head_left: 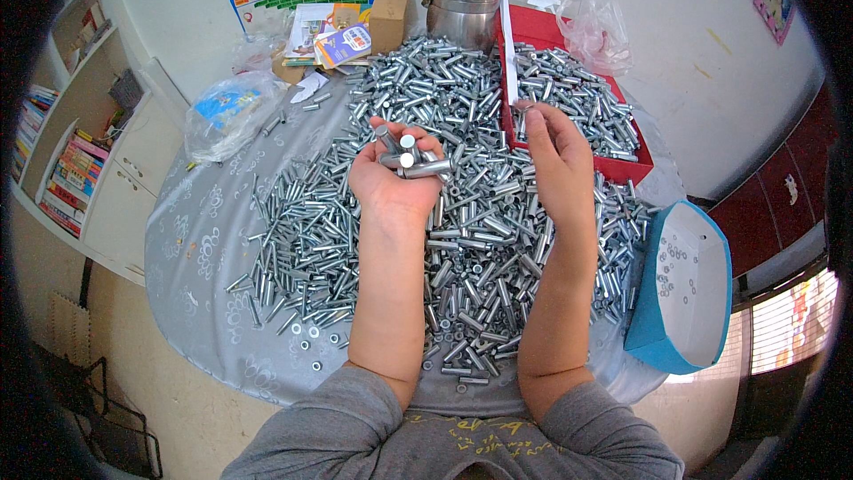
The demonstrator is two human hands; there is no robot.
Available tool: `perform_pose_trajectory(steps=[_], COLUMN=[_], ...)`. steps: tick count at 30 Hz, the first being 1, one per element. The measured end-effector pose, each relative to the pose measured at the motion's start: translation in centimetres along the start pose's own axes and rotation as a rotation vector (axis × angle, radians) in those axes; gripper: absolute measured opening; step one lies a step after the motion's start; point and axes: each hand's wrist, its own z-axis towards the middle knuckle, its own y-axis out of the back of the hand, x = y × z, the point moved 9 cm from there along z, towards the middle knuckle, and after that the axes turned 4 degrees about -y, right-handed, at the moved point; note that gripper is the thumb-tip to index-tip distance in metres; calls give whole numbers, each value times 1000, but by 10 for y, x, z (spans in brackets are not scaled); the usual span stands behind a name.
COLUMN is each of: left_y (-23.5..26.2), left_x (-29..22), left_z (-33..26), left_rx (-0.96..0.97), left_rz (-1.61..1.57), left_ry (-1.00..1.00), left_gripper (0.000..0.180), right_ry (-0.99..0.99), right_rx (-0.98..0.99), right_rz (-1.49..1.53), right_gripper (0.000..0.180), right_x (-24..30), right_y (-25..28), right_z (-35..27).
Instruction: The person repeatedly picks up cylindrical metal fasteners from a large pile on a table and inserts them into a red tray. The person handles the fasteners one at a time, transferring them from the table to the tray throughout the clip.
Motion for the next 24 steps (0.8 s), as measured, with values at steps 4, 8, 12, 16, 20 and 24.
perform_pose_trajectory(steps=[4, 8, 12, 16, 20, 24], left_y=[-1, -1, -2, 0, 0, 1], left_x=[-1, 0, -2, -2, -1, -1], left_z=[-1, 1, 0, 0, 1, 3], left_rx=[11, 10, 15, 0, 0, 26], left_rz=[-3, 0, -15, -22, -30, -28], left_ry=[4, 1, 4, 3, 10, 16], left_gripper=[35, 36, 37, 37, 35, 30], right_ry=[-6, -31, 14, -22, -82, -62], right_rx=[-31, 33, 47, 83, 113, 81], right_rz=[-68, 23, 22, 44, 55, 37], right_gripper=[28, 33, 36, 37, 38, 38], right_x=[-3, -7, -4, -9, -13, -10], right_y=[0, -1, -2, -4, -7, -5], right_z=[-4, 0, 0, 1, 1, 1])
